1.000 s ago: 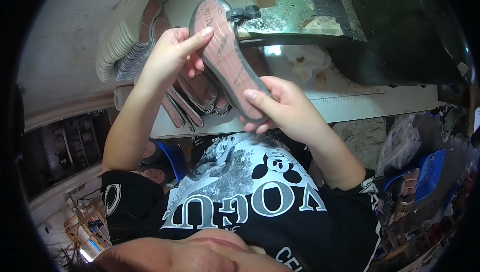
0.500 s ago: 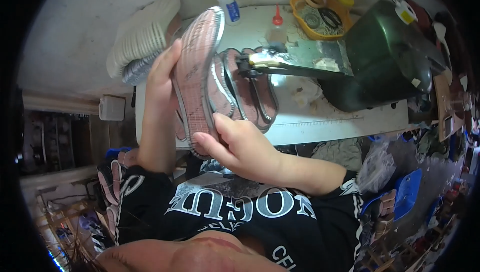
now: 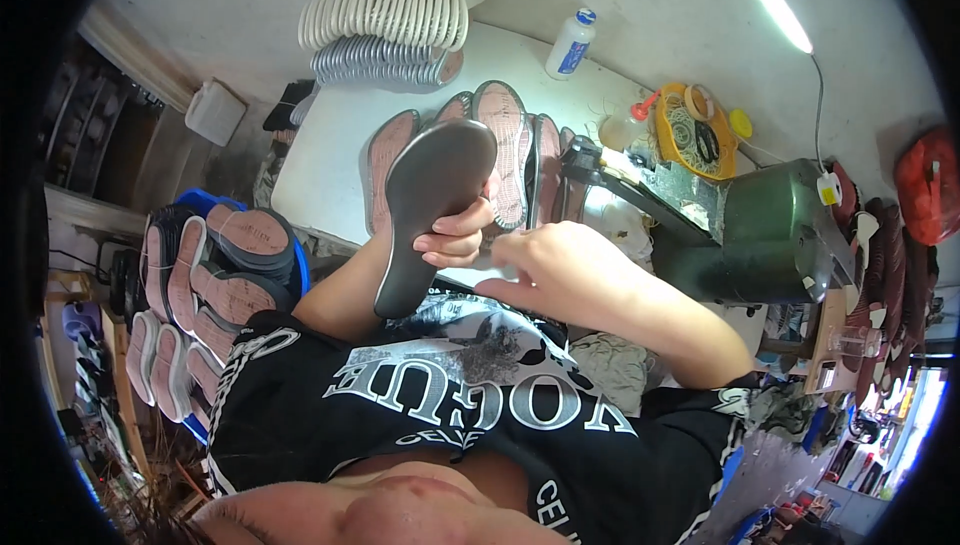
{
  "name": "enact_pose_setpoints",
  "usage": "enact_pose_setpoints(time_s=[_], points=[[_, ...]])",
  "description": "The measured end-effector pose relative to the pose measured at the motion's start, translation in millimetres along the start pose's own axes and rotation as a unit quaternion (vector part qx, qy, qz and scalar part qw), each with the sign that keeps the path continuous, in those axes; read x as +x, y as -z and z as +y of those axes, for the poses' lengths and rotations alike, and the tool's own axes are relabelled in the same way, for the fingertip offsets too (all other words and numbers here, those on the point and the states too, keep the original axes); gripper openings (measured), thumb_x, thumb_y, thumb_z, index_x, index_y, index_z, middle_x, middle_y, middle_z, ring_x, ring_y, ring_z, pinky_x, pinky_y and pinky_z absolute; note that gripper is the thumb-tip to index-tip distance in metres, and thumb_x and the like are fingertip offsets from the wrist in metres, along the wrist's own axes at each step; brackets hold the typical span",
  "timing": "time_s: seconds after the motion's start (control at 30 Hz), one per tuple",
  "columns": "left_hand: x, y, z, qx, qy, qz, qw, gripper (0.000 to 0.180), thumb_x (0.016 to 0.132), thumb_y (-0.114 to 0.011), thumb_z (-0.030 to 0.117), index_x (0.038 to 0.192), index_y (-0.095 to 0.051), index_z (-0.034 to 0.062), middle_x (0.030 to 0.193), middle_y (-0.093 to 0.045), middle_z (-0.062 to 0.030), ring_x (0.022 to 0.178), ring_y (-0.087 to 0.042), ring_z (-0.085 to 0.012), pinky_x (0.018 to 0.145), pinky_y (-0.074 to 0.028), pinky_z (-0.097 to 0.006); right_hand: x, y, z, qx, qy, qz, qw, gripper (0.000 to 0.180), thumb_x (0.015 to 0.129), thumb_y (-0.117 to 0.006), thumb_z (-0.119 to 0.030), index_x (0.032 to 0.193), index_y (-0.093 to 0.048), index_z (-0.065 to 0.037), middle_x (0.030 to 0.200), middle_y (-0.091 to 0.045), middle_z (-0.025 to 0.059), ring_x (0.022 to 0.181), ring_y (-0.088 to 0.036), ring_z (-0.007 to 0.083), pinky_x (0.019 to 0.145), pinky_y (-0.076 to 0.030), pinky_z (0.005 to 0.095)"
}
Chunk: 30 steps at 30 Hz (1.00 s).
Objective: Sorting and organizing shoe insoles at a manufacturing workstation.
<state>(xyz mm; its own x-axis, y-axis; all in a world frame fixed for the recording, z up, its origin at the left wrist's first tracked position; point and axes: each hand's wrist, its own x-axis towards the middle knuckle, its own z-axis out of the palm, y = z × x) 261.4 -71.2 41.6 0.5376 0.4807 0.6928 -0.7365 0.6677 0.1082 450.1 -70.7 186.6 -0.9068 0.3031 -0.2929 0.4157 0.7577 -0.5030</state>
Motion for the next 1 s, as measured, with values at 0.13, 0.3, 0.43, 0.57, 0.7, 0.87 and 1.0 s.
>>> enact_pose_setpoints(time_s=[0.13, 0.3, 0.43, 0.57, 0.7, 0.87, 1.0], points=[[-45.4, -8.3, 14.3, 0.115, -0.126, 0.216, 0.961, 0.049, 0.099, -0.040, 0.041, 0.125, -0.047, 0.0000, 0.072, -0.048, -0.0064, 0.045, -0.051, -0.0200, 0.049, -0.047, -0.036, -1.4, -65.3, 62.3, -0.077, -0.152, 0.121, 0.978, 0.053, 0.085, -0.063, -0.044, 0.108, -0.057, 0.003, 0.092, -0.062, 0.0217, 0.088, -0.062, 0.0349, 0.075, -0.048, 0.0425], [-115.0, 16.0, 34.6, 0.788, -0.039, 0.614, 0.015, 0.069, 0.093, -0.041, 0.056, 0.129, -0.046, -0.0021, 0.117, -0.053, -0.0199, 0.106, -0.052, -0.0351, 0.094, -0.039, -0.049, 25.4, -155.0, 102.0, -0.035, -0.337, 0.262, 0.904, 0.079, 0.085, -0.058, -0.053, 0.137, -0.037, 0.004, 0.139, -0.036, 0.0287, 0.126, -0.035, 0.0425, 0.102, -0.027, 0.0536], [-141.7, 18.5, 26.4, 0.760, 0.071, 0.646, 0.016, 0.083, 0.088, -0.047, 0.061, 0.137, -0.037, -0.0056, 0.136, -0.041, -0.0247, 0.127, -0.035, -0.0404, 0.106, -0.026, -0.050, 43.5, -173.3, 93.8, 0.024, -0.265, 0.385, 0.884, 0.085, 0.082, -0.066, -0.047, 0.138, -0.032, 0.008, 0.148, -0.019, 0.0329, 0.136, -0.020, 0.0462, 0.108, -0.017, 0.0558], [-141.1, 7.8, 23.5, 0.752, -0.012, 0.645, 0.136, 0.088, 0.081, -0.067, 0.049, 0.136, -0.034, -0.0113, 0.130, -0.045, -0.0296, 0.120, -0.046, -0.0410, 0.101, -0.037, -0.042, 44.7, -161.1, 77.8, -0.003, -0.261, 0.342, 0.903, 0.087, 0.082, -0.066, -0.044, 0.141, -0.028, 0.008, 0.148, -0.017, 0.0349, 0.139, -0.019, 0.0427, 0.109, -0.016, 0.0543], [-184.1, 27.2, 43.8, 0.643, -0.134, 0.670, 0.346, 0.069, 0.087, -0.064, 0.035, 0.132, -0.039, -0.0098, 0.116, -0.057, -0.0225, 0.106, -0.058, -0.0286, 0.090, -0.045, -0.037, 63.4, -150.1, 72.5, 0.041, -0.206, 0.368, 0.906, 0.081, 0.082, -0.068, -0.039, 0.140, -0.033, 0.006, 0.146, -0.025, 0.0326, 0.138, -0.025, 0.0398, 0.111, -0.017, 0.0483], [-162.9, 16.2, 36.0, 0.462, -0.338, 0.664, 0.481, 0.053, 0.093, -0.055, 0.035, 0.125, -0.050, -0.0076, 0.107, -0.062, -0.0163, 0.100, -0.059, -0.0213, 0.087, -0.046, -0.035, 68.9, -141.5, 63.6, -0.125, -0.215, 0.370, 0.895, 0.069, 0.077, -0.074, -0.029, 0.131, -0.043, 0.001, 0.148, -0.023, 0.0312, 0.139, -0.024, 0.0406, 0.110, -0.018, 0.0483], [-146.5, 27.6, 35.4, 0.672, -0.084, 0.664, 0.318, 0.078, 0.091, -0.045, 0.058, 0.123, -0.048, -0.0127, 0.119, -0.056, -0.0284, 0.113, -0.055, -0.0358, 0.096, -0.041, -0.043, 81.1, -137.3, 66.6, -0.030, -0.124, 0.378, 0.917, 0.061, 0.070, -0.078, -0.017, 0.120, -0.047, -0.003, 0.145, -0.031, 0.0288, 0.134, -0.032, 0.0412, 0.108, -0.029, 0.0439]])
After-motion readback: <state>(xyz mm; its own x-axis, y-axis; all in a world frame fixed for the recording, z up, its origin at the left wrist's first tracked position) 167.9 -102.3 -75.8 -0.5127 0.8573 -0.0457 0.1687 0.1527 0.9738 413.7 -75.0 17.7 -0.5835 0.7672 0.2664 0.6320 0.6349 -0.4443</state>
